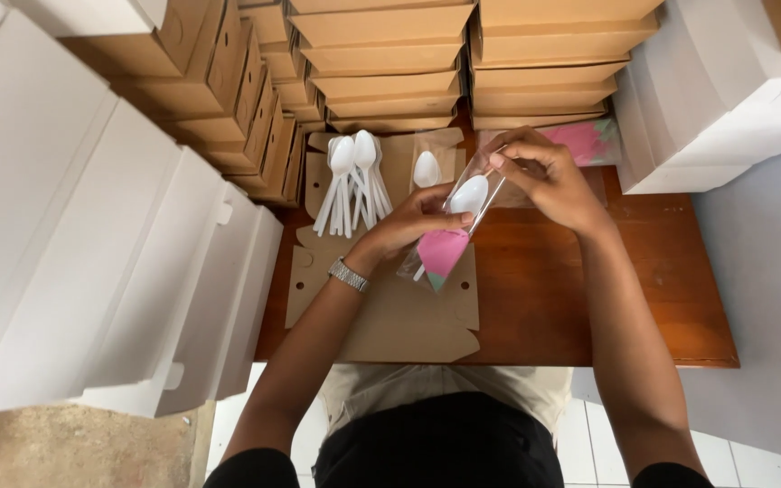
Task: The person places a heart-shaped item and a plastic spoon into a clear plastic sleeve.
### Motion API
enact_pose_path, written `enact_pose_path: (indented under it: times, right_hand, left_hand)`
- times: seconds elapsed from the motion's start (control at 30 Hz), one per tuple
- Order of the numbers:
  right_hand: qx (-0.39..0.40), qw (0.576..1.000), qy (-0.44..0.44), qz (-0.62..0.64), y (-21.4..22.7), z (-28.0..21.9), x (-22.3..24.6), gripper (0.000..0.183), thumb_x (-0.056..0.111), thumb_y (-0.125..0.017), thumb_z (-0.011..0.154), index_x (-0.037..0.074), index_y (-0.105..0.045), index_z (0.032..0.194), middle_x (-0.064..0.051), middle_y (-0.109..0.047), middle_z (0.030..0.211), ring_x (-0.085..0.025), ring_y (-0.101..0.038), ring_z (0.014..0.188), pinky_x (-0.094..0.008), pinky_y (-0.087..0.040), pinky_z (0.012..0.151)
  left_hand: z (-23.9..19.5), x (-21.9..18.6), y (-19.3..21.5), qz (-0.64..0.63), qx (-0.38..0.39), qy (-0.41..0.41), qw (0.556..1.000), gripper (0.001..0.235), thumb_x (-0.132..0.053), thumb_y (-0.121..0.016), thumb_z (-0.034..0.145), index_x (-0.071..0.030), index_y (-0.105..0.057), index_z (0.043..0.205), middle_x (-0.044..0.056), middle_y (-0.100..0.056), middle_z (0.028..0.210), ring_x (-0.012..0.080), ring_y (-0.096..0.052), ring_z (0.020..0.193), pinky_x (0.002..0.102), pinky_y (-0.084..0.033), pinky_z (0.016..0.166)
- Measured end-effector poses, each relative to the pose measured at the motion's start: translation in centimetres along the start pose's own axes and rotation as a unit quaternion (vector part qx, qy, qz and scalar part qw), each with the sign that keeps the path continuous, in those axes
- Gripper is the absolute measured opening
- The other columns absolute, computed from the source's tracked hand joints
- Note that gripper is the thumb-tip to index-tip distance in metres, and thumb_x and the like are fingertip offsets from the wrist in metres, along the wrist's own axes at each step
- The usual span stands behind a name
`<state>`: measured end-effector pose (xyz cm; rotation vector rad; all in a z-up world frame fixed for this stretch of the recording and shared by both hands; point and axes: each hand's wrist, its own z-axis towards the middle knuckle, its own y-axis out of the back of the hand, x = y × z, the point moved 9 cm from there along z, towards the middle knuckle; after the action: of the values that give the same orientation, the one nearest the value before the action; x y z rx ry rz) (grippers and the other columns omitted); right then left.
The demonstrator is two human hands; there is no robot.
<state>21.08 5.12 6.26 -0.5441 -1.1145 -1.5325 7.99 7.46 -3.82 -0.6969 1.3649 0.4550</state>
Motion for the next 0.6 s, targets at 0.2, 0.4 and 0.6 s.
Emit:
enact_pose_path:
  times: [0.2, 0.4, 0.6]
  right_hand:
    - [0.015, 1.000, 0.011, -0.007, -0.5, -0.3, -2.5, 0.029, 0.014, -0.053, 0.114, -0.005, -0.070, 0.099, -0.022, -0.065, 0.110, -0.032, -0.065, 0.110, -0.049, -0.052, 0.094]
    - [-0.037, 0.998, 0.047, 0.004, 1.1, 0.1, -2.3, 0.034, 0.014, -0.043, 0.118, -0.007, -0.069, 0.113, -0.026, -0.065, 0.117, -0.034, -0.067, 0.105, -0.046, -0.057, 0.088]
    - [-0.089, 0.992, 0.088, 0.010, 2.2, -0.2, -1.6, 0.028, 0.009, -0.044, 0.116, -0.011, -0.063, 0.123, -0.027, -0.057, 0.116, -0.036, -0.068, 0.092, -0.046, -0.058, 0.078]
  left_hand:
    - [0.5, 1.4, 1.4, -0.011, -0.021, -0.007, 1.000, 0.055, -0.024, -0.084, 0.086, -0.004, -0.065, 0.133, 0.019, -0.071, 0.114, 0.0261, -0.071, 0.096, 0.036, -0.060, 0.082]
    - [-0.1, 0.0, 1.6, -0.019, -0.045, -0.032, 0.998, 0.052, -0.024, -0.086, 0.086, -0.006, -0.067, 0.131, 0.016, -0.071, 0.109, 0.0241, -0.070, 0.092, 0.035, -0.059, 0.082]
    - [-0.2, -0.9, 1.4, -0.061, -0.044, -0.061, 0.995, 0.042, -0.016, -0.086, 0.084, -0.010, -0.071, 0.123, 0.010, -0.073, 0.105, 0.0182, -0.072, 0.092, 0.033, -0.060, 0.081]
